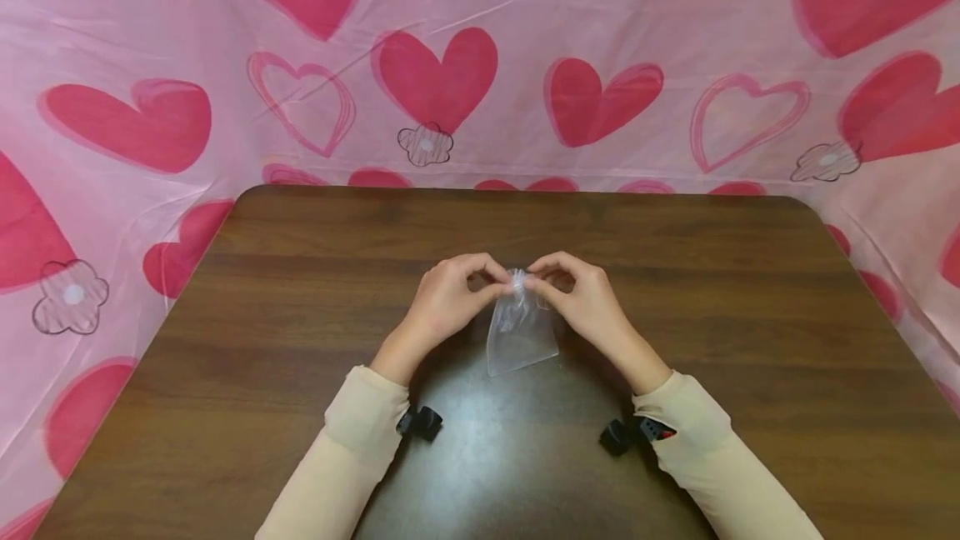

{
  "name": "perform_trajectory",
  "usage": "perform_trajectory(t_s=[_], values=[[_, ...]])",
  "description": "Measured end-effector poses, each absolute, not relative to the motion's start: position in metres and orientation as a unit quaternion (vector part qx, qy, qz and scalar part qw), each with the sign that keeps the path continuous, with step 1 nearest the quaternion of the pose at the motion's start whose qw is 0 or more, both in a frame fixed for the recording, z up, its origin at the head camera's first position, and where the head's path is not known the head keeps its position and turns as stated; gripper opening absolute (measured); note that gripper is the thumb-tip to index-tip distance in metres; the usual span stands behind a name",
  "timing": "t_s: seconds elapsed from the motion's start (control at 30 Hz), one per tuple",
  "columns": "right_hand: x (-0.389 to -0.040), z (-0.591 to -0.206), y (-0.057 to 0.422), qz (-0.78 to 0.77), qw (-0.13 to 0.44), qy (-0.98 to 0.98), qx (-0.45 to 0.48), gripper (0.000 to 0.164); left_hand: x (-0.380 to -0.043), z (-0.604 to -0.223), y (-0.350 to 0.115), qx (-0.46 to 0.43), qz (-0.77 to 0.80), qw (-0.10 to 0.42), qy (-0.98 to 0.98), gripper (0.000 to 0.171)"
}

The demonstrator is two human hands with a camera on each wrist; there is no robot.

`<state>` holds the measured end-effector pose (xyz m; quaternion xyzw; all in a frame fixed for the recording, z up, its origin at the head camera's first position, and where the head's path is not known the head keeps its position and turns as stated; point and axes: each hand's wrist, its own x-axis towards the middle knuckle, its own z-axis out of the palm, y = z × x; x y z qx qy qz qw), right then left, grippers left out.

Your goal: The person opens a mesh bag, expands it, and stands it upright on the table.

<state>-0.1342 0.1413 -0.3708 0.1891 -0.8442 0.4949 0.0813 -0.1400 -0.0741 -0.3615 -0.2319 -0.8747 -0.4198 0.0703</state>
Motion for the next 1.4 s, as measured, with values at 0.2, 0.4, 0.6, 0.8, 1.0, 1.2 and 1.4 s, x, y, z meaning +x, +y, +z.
perform_trajectory(t_s=[0.2, 0.4, 0.6, 0.8, 1.0, 1.2, 1.4], values=[[-0.131, -0.367, 0.141, 0.500, 0.091, -0.843, 0.176, 0.009, -0.137, -0.360, -0.068, -0.227, -0.437, 0.103, -0.864, 0.016], [-0.129, -0.365, 0.140, 0.524, 0.142, -0.819, 0.184, 0.007, -0.134, -0.357, -0.063, -0.165, -0.433, 0.097, -0.881, 0.021], [-0.128, -0.365, 0.138, 0.553, 0.145, -0.801, 0.179, 0.011, -0.131, -0.354, -0.059, -0.174, -0.447, 0.099, -0.872, 0.017], [-0.118, -0.350, 0.131, 0.539, 0.142, -0.811, 0.175, 0.007, -0.130, -0.355, -0.060, -0.190, -0.429, 0.139, -0.872, 0.010], [-0.108, -0.332, 0.125, 0.542, 0.140, -0.809, 0.178, 0.006, -0.130, -0.354, -0.062, -0.198, -0.418, 0.148, -0.874, 0.006], [-0.111, -0.335, 0.124, 0.539, 0.151, -0.805, 0.197, 0.009, -0.129, -0.353, -0.063, -0.196, -0.417, 0.141, -0.876, 0.007], [-0.125, -0.360, 0.132, 0.545, 0.150, -0.802, 0.197, 0.010, -0.130, -0.354, -0.062, -0.196, -0.419, 0.138, -0.876, 0.010]])
